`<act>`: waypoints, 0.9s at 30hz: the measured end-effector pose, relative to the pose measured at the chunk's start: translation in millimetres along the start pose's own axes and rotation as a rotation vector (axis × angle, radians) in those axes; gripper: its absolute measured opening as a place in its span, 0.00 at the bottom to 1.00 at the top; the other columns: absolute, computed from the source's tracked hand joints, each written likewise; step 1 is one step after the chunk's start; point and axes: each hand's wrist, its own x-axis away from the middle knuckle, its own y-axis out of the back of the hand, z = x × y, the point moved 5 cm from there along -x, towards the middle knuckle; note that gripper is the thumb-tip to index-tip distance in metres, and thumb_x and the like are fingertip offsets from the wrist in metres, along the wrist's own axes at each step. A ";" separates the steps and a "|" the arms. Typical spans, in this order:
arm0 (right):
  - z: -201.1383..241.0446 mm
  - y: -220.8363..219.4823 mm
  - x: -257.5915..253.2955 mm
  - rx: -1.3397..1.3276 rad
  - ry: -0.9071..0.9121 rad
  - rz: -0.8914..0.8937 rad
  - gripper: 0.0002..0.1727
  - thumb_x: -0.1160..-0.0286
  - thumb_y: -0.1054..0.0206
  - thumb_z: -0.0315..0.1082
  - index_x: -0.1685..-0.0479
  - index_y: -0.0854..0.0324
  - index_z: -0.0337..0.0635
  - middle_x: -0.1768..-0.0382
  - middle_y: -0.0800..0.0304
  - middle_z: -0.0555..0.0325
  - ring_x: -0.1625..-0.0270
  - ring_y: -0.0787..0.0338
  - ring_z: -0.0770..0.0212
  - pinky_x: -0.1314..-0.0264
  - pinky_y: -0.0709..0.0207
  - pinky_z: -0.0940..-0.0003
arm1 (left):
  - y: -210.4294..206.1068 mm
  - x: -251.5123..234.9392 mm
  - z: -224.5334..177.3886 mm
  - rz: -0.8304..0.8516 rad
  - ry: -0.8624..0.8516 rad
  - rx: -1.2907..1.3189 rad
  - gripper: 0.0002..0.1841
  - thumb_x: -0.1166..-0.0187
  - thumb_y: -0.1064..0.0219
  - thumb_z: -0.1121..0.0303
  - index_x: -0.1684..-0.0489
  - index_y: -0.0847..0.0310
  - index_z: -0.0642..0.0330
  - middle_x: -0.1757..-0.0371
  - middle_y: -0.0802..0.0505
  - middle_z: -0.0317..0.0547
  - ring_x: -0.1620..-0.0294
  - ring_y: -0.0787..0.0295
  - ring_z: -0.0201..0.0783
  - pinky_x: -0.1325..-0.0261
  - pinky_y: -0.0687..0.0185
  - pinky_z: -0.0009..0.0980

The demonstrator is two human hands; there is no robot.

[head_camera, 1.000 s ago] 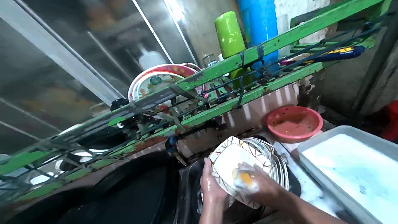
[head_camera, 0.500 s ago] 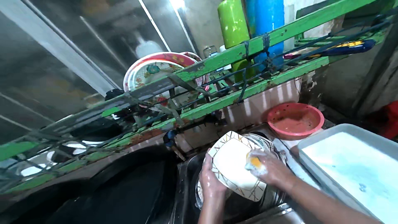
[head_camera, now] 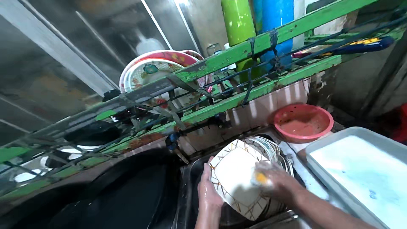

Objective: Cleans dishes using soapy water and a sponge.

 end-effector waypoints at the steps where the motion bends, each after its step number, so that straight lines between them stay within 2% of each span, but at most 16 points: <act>1: -16.1 9.5 -10.6 0.059 -0.075 0.012 0.32 0.18 0.40 0.60 0.19 0.25 0.55 0.13 0.30 0.56 0.08 0.38 0.53 0.05 0.52 0.45 | -1.7 4.2 5.3 0.016 0.021 -0.033 0.26 0.05 0.59 0.51 0.25 0.23 0.56 0.44 0.07 0.53 0.46 0.07 0.45 0.46 0.09 0.48; 4: -29.5 29.2 -36.0 0.086 -0.096 -0.254 0.33 0.17 0.40 0.60 0.20 0.23 0.52 0.13 0.31 0.53 0.08 0.37 0.52 0.06 0.48 0.46 | -23.6 21.6 32.3 0.119 0.073 -0.188 0.26 0.04 0.61 0.54 0.21 0.25 0.56 0.40 0.08 0.49 0.42 0.09 0.39 0.39 0.12 0.41; 7: 12.2 13.4 -45.8 -0.157 -0.040 -0.343 0.33 0.19 0.37 0.54 0.18 0.26 0.50 0.15 0.28 0.50 0.11 0.33 0.50 0.09 0.40 0.46 | -48.8 24.9 51.3 0.177 0.109 -0.063 0.28 0.04 0.62 0.50 0.28 0.23 0.58 0.46 0.07 0.51 0.46 0.07 0.40 0.42 0.10 0.42; 8: 33.2 1.2 -39.7 -0.222 0.004 -0.340 0.33 0.19 0.37 0.52 0.17 0.27 0.48 0.16 0.26 0.51 0.11 0.32 0.52 0.09 0.39 0.48 | -47.9 20.7 50.6 0.116 0.068 -0.071 0.28 0.05 0.61 0.49 0.33 0.20 0.59 0.51 0.06 0.50 0.50 0.07 0.40 0.47 0.09 0.42; 10: 59.1 -18.5 -19.5 -0.288 0.047 -0.280 0.31 0.21 0.34 0.49 0.21 0.23 0.43 0.24 0.16 0.47 0.20 0.19 0.51 0.15 0.29 0.49 | -27.5 5.2 43.9 0.010 -0.010 -0.093 0.28 0.05 0.61 0.48 0.28 0.23 0.58 0.48 0.08 0.49 0.50 0.09 0.39 0.47 0.11 0.42; 13: 44.8 -23.6 3.7 -0.332 -0.177 0.303 0.33 0.15 0.38 0.53 0.16 0.31 0.46 0.32 0.15 0.38 0.29 0.14 0.39 0.26 0.25 0.35 | 30.3 -25.8 49.7 -0.232 -0.041 -0.021 0.30 0.06 0.61 0.45 0.25 0.28 0.58 0.44 0.10 0.53 0.46 0.10 0.45 0.47 0.12 0.51; 14: 33.8 -17.7 11.1 -0.346 -0.214 0.370 0.33 0.14 0.39 0.54 0.15 0.32 0.47 0.31 0.15 0.38 0.29 0.15 0.38 0.25 0.25 0.34 | 51.8 -32.6 55.4 -0.328 -0.047 -0.024 0.31 0.07 0.61 0.44 0.25 0.29 0.59 0.41 0.12 0.55 0.44 0.12 0.47 0.45 0.14 0.52; 16: 9.4 9.0 31.0 -0.357 -0.219 0.242 0.30 0.16 0.36 0.51 0.18 0.27 0.50 0.32 0.13 0.44 0.29 0.13 0.46 0.24 0.24 0.42 | 90.7 -36.9 73.0 -0.496 0.009 0.009 0.33 0.08 0.63 0.41 0.21 0.34 0.60 0.31 0.19 0.59 0.35 0.19 0.52 0.38 0.20 0.57; 18: -22.9 51.1 51.8 -0.355 -0.206 0.011 0.26 0.17 0.34 0.49 0.24 0.21 0.49 0.35 0.10 0.49 0.33 0.11 0.55 0.25 0.21 0.50 | 103.2 -33.8 94.3 -0.567 0.136 -0.002 0.33 0.08 0.63 0.41 0.18 0.38 0.56 0.33 0.20 0.61 0.43 0.18 0.54 0.49 0.18 0.56; 19: -44.3 71.9 63.1 -0.352 -0.229 -0.104 0.25 0.17 0.34 0.47 0.25 0.20 0.48 0.37 0.10 0.50 0.35 0.10 0.56 0.27 0.20 0.51 | 95.4 -29.2 106.2 -0.536 0.202 -0.018 0.31 0.08 0.62 0.43 0.16 0.42 0.56 0.34 0.22 0.62 0.46 0.19 0.55 0.52 0.19 0.56; 20: -68.6 91.2 76.8 -0.333 -0.266 -0.232 0.25 0.19 0.34 0.44 0.26 0.20 0.44 0.38 0.10 0.47 0.39 0.09 0.54 0.32 0.18 0.48 | 77.4 -21.3 117.0 -0.452 0.262 -0.055 0.31 0.06 0.61 0.45 0.13 0.46 0.57 0.30 0.24 0.64 0.42 0.20 0.56 0.48 0.19 0.56; 21: -93.7 108.2 90.8 -0.288 -0.315 -0.341 0.27 0.20 0.34 0.41 0.24 0.23 0.41 0.38 0.11 0.41 0.41 0.10 0.48 0.35 0.18 0.43 | 50.4 -9.9 124.8 -0.321 0.293 -0.103 0.31 0.05 0.61 0.49 0.10 0.50 0.59 0.20 0.29 0.65 0.31 0.22 0.59 0.37 0.20 0.57; 22: -121.1 120.4 103.8 -0.228 -0.370 -0.409 0.29 0.19 0.32 0.38 0.20 0.27 0.38 0.33 0.15 0.36 0.36 0.12 0.40 0.32 0.22 0.35 | 20.1 0.3 133.0 -0.180 0.294 -0.158 0.30 0.04 0.60 0.54 0.09 0.52 0.62 0.14 0.34 0.66 0.21 0.28 0.60 0.28 0.24 0.58; 24: -175.6 128.6 126.4 -0.085 -0.425 -0.474 0.34 0.19 0.32 0.34 0.13 0.34 0.38 0.20 0.27 0.33 0.23 0.22 0.32 0.22 0.32 0.29 | -42.8 10.5 149.5 0.110 0.147 -0.517 0.27 0.05 0.53 0.65 0.12 0.46 0.71 0.15 0.31 0.69 0.18 0.30 0.55 0.19 0.30 0.50; 25: -196.7 126.3 135.9 -0.022 -0.462 -0.462 0.35 0.19 0.31 0.33 0.12 0.36 0.37 0.19 0.28 0.32 0.21 0.24 0.29 0.21 0.33 0.28 | -71.4 9.7 161.1 0.233 0.059 -0.786 0.30 0.09 0.45 0.63 0.12 0.44 0.70 0.14 0.31 0.65 0.14 0.34 0.51 0.14 0.36 0.48; 27: -222.8 113.7 149.8 0.099 -0.521 -0.371 0.38 0.20 0.31 0.34 0.10 0.40 0.38 0.18 0.28 0.32 0.21 0.23 0.28 0.22 0.31 0.28 | -107.6 6.0 193.8 0.439 -0.054 -1.343 0.44 0.16 0.43 0.40 0.06 0.49 0.61 0.05 0.46 0.57 0.03 0.59 0.54 0.07 0.66 0.61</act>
